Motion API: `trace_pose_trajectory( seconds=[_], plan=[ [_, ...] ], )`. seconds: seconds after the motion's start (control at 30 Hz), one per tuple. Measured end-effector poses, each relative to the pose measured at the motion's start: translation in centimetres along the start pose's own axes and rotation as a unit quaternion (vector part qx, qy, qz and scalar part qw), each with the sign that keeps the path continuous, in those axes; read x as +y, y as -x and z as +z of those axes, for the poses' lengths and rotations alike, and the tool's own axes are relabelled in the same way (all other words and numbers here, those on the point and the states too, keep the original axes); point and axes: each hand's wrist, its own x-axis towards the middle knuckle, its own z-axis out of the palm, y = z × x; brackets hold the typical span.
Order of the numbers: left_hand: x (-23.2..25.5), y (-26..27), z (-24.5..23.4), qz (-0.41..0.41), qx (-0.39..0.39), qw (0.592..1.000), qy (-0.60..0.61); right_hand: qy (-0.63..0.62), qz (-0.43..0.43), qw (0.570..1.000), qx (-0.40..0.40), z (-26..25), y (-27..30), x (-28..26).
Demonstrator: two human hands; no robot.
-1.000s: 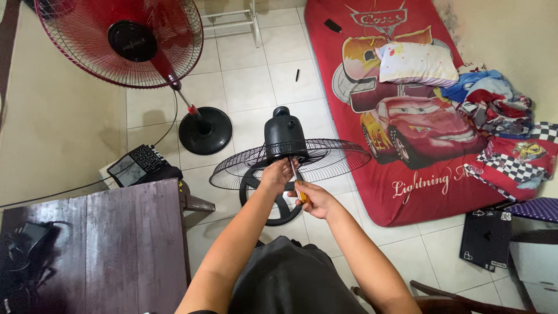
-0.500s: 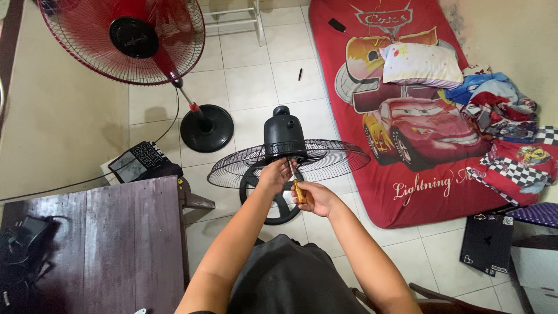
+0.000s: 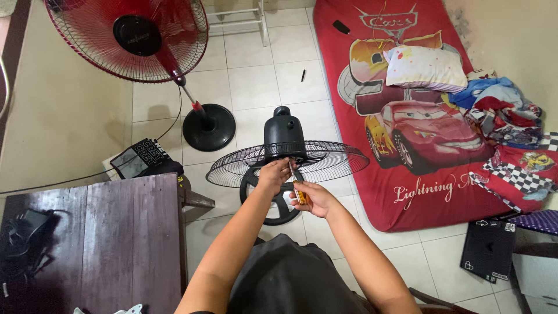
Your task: The person uses a screwdriver to remove screws from the front grill of a standing electric fan. They detach the grill and place it on a nearby table, then continue to remove screws from the fan's motor housing.
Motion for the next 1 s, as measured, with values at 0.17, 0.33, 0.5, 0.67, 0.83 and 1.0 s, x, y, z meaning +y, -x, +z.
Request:
trace_pose_trajectory(
  seconds=[0.17,0.33,0.5,0.67,0.83,1.0],
  plan=[
    [-0.3,-0.4,-0.8,-0.003,-0.018,1.0,0.006,0.005,0.006,1.0,-0.002,-0.6,0.2,0.1],
    [-1.4,-0.8,-1.2,-0.015,-0.013,0.999,0.033,0.053,0.005,0.999,-0.008,-0.7,0.8,0.3],
    [-2.7,0.9,-2.3,-0.007,-0.006,0.998,0.058,0.09,0.03,0.995,-0.029,-0.8,2.6,0.5],
    [-3.5,4.0,-4.8,0.091,0.002,0.995,0.051,0.15,0.037,0.985,-0.076,-1.1,4.1,0.6],
    [-4.8,8.6,-8.5,0.106,0.036,0.994,-0.013,0.258,0.03,0.958,-0.125,0.0,3.6,1.4],
    [-7.4,14.9,-12.1,0.175,0.063,0.975,-0.122,0.339,-0.098,0.898,-0.261,3.4,1.7,3.7]
  ],
)
